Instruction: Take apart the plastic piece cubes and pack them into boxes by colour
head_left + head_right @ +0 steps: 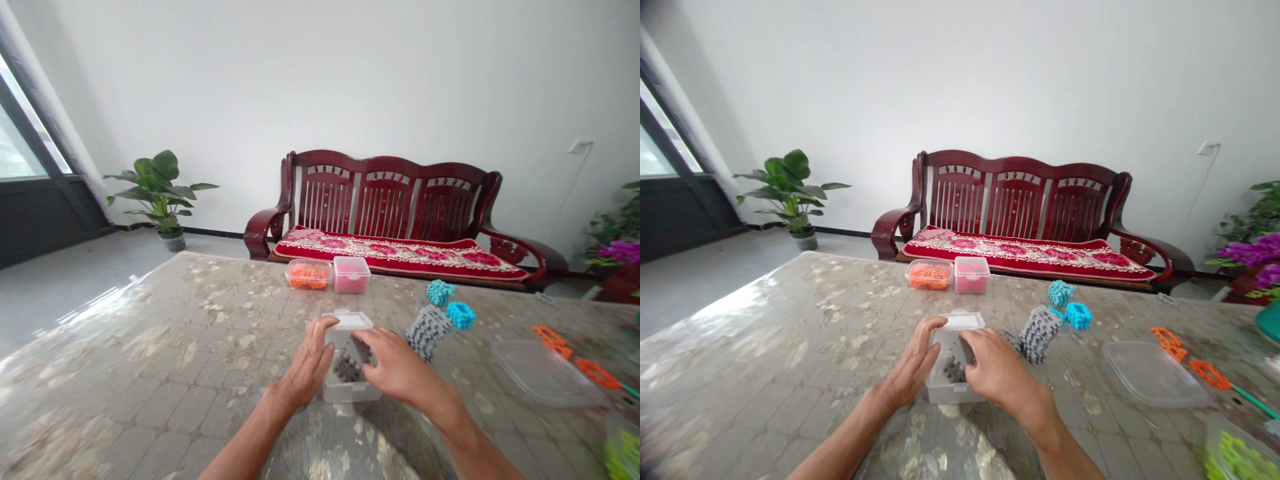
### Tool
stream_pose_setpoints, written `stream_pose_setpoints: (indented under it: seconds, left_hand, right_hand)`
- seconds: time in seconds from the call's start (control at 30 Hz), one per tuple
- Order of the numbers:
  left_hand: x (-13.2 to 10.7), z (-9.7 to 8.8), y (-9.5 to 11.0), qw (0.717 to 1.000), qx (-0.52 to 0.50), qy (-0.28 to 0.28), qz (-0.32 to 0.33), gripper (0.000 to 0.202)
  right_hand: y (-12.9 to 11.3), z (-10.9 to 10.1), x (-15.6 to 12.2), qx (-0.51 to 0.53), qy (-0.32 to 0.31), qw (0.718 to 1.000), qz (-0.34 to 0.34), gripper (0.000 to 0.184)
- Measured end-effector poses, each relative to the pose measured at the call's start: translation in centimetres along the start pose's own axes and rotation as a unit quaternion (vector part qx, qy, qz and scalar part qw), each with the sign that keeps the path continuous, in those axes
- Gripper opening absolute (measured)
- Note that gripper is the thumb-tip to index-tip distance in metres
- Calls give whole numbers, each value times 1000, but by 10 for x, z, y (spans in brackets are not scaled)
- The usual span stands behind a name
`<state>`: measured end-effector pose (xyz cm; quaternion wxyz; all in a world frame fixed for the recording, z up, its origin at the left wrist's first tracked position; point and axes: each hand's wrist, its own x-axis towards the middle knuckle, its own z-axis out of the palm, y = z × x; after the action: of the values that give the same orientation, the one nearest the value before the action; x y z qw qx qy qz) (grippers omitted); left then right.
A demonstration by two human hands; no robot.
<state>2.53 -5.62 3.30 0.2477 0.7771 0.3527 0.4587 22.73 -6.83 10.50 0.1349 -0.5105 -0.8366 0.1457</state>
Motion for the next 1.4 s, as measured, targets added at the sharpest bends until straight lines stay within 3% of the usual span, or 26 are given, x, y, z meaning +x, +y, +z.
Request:
stream_pose_setpoints:
  seconds: [0.13,0.27,0.4,0.5,0.57,0.77,1.03,1.2,1.4]
  left_hand:
    - [1,2,-2,1000,-8,11,2,38]
    - [0,2,-4,1000,-4,1,5,38]
    - [0,0,-3,1000,0,-15,2,37]
    - [1,-1,-2,1000,5,-23,4,37]
    - [2,-1,-1,1000,7,-23,4,37]
    - [2,-1,1,1000,9,-20,2,36]
    - [2,0,-2,1000,12,-27,2,37]
    - [2,-2,-1,1000,8,-24,6,38]
    - [2,-2,1,1000,9,-27,4,37]
  right_hand:
    - [-4,9,14,42,-26,998,-35,43]
    - [6,18,14,81,59,994,-37,44]
    - [34,20,4,72,186,978,61,39]
    - [54,19,-4,22,228,964,132,37]
    - [62,21,-9,-35,209,963,165,38]
    - [65,31,-13,-162,54,964,202,42]
    - [57,23,-9,-213,-9,952,221,40]
    - [57,21,-9,-207,22,952,223,53]
    - [41,-6,-11,-105,186,957,196,53]
